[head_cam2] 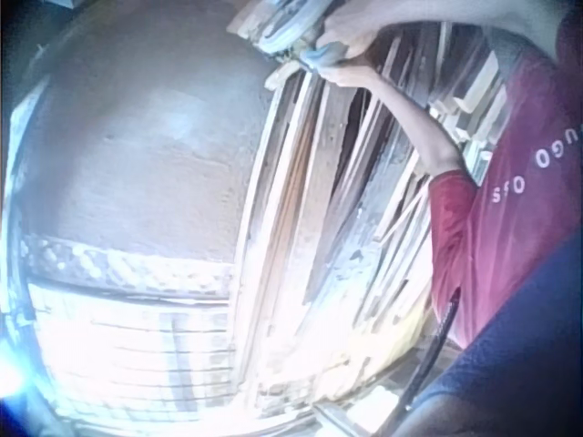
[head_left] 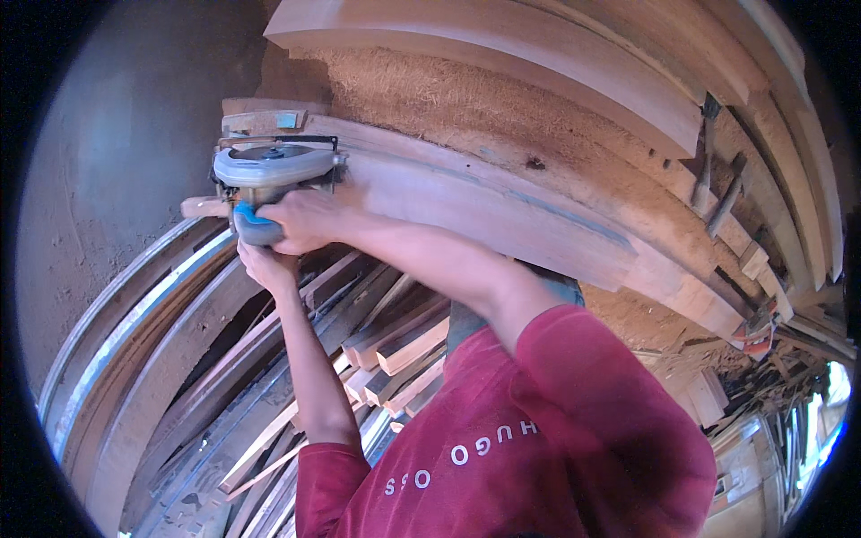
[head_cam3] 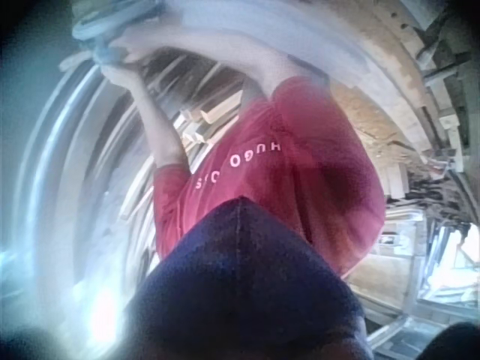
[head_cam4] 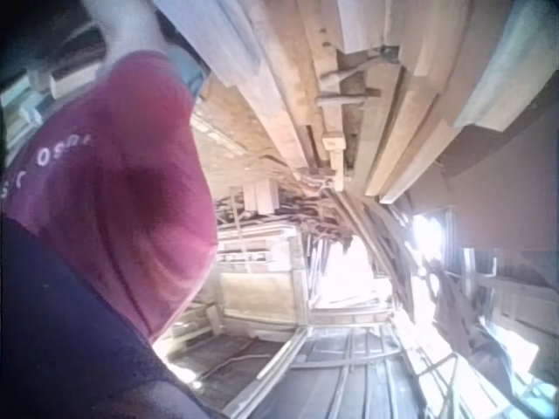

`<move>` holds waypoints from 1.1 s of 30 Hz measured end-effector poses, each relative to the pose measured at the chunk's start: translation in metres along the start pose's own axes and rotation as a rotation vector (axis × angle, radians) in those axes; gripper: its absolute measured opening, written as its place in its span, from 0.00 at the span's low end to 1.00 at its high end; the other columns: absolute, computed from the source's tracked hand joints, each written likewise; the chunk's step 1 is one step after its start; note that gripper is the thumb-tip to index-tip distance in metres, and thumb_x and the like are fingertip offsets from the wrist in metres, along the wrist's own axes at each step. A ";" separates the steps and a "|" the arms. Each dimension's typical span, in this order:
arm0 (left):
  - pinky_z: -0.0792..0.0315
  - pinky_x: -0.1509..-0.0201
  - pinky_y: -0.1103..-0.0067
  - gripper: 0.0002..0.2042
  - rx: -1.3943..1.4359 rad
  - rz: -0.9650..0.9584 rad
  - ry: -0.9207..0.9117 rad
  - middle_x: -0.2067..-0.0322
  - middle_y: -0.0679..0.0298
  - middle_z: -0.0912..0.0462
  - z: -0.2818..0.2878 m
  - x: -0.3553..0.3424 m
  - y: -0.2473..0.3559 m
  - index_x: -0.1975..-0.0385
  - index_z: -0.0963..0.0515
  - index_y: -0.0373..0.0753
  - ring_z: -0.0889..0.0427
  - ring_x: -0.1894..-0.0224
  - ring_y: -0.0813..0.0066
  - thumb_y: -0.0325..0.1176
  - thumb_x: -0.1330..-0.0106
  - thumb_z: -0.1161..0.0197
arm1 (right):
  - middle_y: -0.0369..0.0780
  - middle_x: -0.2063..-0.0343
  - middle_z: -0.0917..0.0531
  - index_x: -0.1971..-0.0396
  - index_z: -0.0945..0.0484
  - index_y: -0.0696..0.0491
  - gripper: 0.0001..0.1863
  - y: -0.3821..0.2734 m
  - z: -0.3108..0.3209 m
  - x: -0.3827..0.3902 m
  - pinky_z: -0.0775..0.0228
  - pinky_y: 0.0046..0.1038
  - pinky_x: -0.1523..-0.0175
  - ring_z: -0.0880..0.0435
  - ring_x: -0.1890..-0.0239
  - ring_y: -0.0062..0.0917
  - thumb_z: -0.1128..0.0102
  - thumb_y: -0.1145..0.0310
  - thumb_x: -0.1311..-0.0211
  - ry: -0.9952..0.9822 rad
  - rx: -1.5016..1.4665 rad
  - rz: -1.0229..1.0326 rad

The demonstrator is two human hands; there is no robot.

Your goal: The person selects a piece of wood from a stack, measures and marks it with a tape measure and pencil, and then cuts it using a circular saw.

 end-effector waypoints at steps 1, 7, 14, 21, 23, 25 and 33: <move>0.25 0.42 0.58 0.37 -0.100 0.001 0.033 0.46 0.48 0.20 0.010 0.009 0.023 0.39 0.28 0.38 0.20 0.43 0.47 0.40 0.50 0.21 | 0.52 0.68 0.12 0.49 0.18 0.46 0.25 0.004 0.005 0.019 0.18 0.50 0.54 0.11 0.64 0.49 0.29 0.56 0.49 -0.011 -0.038 0.042; 0.30 0.42 0.55 0.40 -0.017 0.079 0.126 0.46 0.48 0.21 0.036 0.086 0.127 0.36 0.29 0.36 0.22 0.44 0.43 0.41 0.52 0.21 | 0.49 0.70 0.12 0.47 0.19 0.42 0.27 -0.038 0.057 0.140 0.17 0.49 0.64 0.12 0.70 0.47 0.28 0.55 0.50 0.060 0.131 0.082; 0.33 0.36 0.57 0.38 0.614 -0.231 -0.036 0.45 0.49 0.22 0.085 0.135 0.250 0.39 0.26 0.34 0.25 0.42 0.49 0.46 0.49 0.20 | 0.46 0.66 0.11 0.42 0.20 0.51 0.38 -0.115 0.164 0.332 0.15 0.40 0.62 0.10 0.69 0.40 0.20 0.61 0.60 0.303 0.386 0.087; 0.35 0.33 0.57 0.40 0.519 -0.451 -0.405 0.40 0.52 0.25 -0.007 0.180 0.287 0.37 0.28 0.36 0.27 0.37 0.50 0.53 0.48 0.22 | 0.47 0.64 0.11 0.51 0.17 0.61 0.29 -0.188 0.193 0.576 0.17 0.33 0.54 0.09 0.65 0.33 0.27 0.70 0.59 0.959 0.770 -0.249; 0.38 0.29 0.56 0.46 0.362 -0.672 -0.517 0.36 0.53 0.27 -0.023 0.201 0.328 0.33 0.31 0.39 0.31 0.33 0.50 0.54 0.51 0.21 | 0.46 0.67 0.12 0.53 0.17 0.64 0.23 -0.202 0.173 0.640 0.18 0.33 0.56 0.11 0.67 0.30 0.33 0.75 0.54 1.210 0.831 -0.378; 0.41 0.26 0.52 0.51 0.235 -0.848 -0.569 0.32 0.53 0.32 -0.041 0.221 0.371 0.30 0.35 0.40 0.36 0.29 0.50 0.54 0.55 0.19 | 0.42 0.69 0.13 0.54 0.18 0.63 0.20 -0.196 0.145 0.709 0.20 0.31 0.61 0.14 0.71 0.26 0.36 0.78 0.50 1.480 0.726 -0.440; 0.45 0.24 0.49 0.59 -0.082 -1.045 -0.606 0.33 0.51 0.33 -0.097 0.246 0.450 0.26 0.42 0.38 0.37 0.28 0.47 0.46 0.64 0.17 | 0.36 0.79 0.22 0.63 0.22 0.60 0.08 -0.180 0.022 0.831 0.33 0.22 0.77 0.26 0.82 0.17 0.45 0.81 0.42 2.212 0.393 -0.606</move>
Point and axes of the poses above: each hand's wrist, its own x-axis away from the middle knuckle, its own z-axis out of the back of the hand, y = z × x, the point moved 1 cm from there along -x, towards the middle knuckle
